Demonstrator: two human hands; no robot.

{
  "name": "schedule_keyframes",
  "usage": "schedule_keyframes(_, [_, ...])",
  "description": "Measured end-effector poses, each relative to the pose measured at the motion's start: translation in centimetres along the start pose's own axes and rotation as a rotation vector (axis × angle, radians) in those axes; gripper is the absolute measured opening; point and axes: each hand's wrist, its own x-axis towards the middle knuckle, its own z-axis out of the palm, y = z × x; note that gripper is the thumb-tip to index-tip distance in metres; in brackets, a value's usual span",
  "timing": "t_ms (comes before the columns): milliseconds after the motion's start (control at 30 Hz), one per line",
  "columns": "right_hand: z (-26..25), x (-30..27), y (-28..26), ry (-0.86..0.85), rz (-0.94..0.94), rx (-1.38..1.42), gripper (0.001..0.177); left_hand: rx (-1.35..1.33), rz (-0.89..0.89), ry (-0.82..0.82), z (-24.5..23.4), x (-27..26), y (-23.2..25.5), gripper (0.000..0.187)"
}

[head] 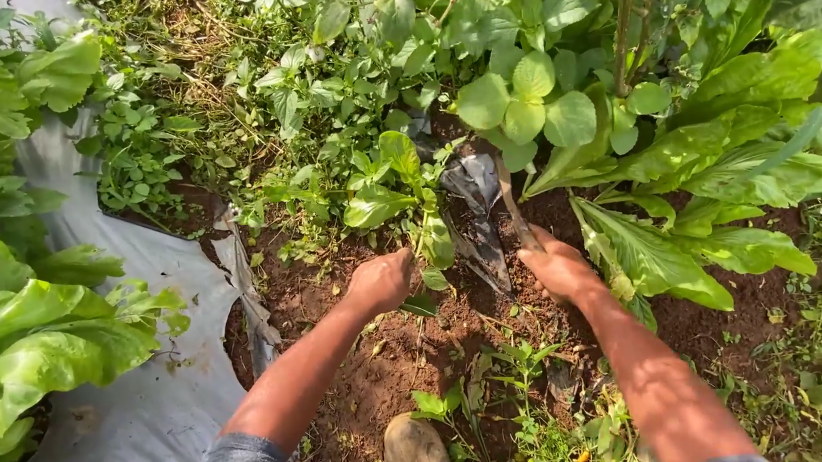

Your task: The person uses a hand hoe to loosen the soil and remove weeds from around a row of leafy green vegetables. They pull the weeds out by hand and toss them aside, then continue to hoe the soil to clear the area.

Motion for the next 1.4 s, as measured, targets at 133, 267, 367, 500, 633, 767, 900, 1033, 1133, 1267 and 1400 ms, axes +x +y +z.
schedule_keyframes(133, [-3.1,-5.3,-1.0,-0.052,0.036,-0.276,0.063,-0.042,-0.016,0.014,-0.9,-0.6,0.7,0.032])
schedule_keyframes(267, [-2.3,-2.7,-0.7,0.026,0.083,-0.186,0.061,-0.100,-0.019,-0.023,-0.9,-1.3,1.5,0.034])
schedule_keyframes(367, [0.2,-1.4,-2.4,0.005,0.025,-0.021,0.060,-0.091,-0.029,-0.023,0.3,0.6,1.2,0.031])
schedule_keyframes(500, [-0.5,-2.4,-3.2,-0.130,0.007,-0.017,0.060,-0.095,-0.021,-0.059,0.0,-0.1,1.5,0.030])
schedule_keyframes(633, [-4.7,-8.5,-5.7,-0.178,0.032,-0.147,0.062,-0.122,-0.013,-0.058,-0.5,-0.1,1.9,0.031])
schedule_keyframes(767, [-6.2,-8.9,-1.3,-0.138,-0.020,-0.353,0.064,-0.226,0.043,-0.075,-2.4,-1.3,4.2,0.030])
schedule_keyframes(900, [-6.2,-12.5,-3.5,-0.065,-0.049,-0.236,0.060,-0.276,0.149,-0.062,-2.9,-1.9,8.1,0.029])
schedule_keyframes(1033, [-4.7,-14.6,-4.1,0.097,0.013,-0.171,0.062,-0.500,0.193,-0.133,-4.4,-5.2,13.0,0.024])
schedule_keyframes(1133, [-4.4,-13.9,-2.5,0.142,0.056,-0.124,0.065,-0.679,0.139,-0.067,-5.1,-5.3,14.5,0.030])
schedule_keyframes(1267, [-3.6,-14.3,-0.9,0.133,0.055,-0.043,0.063,-0.982,0.108,0.285,-8.9,-3.7,13.4,0.028])
schedule_keyframes(1400, [-1.6,-11.3,4.4,0.103,0.218,0.021,0.073,-1.263,-0.072,0.374,-12.6,-3.4,11.9,0.019])
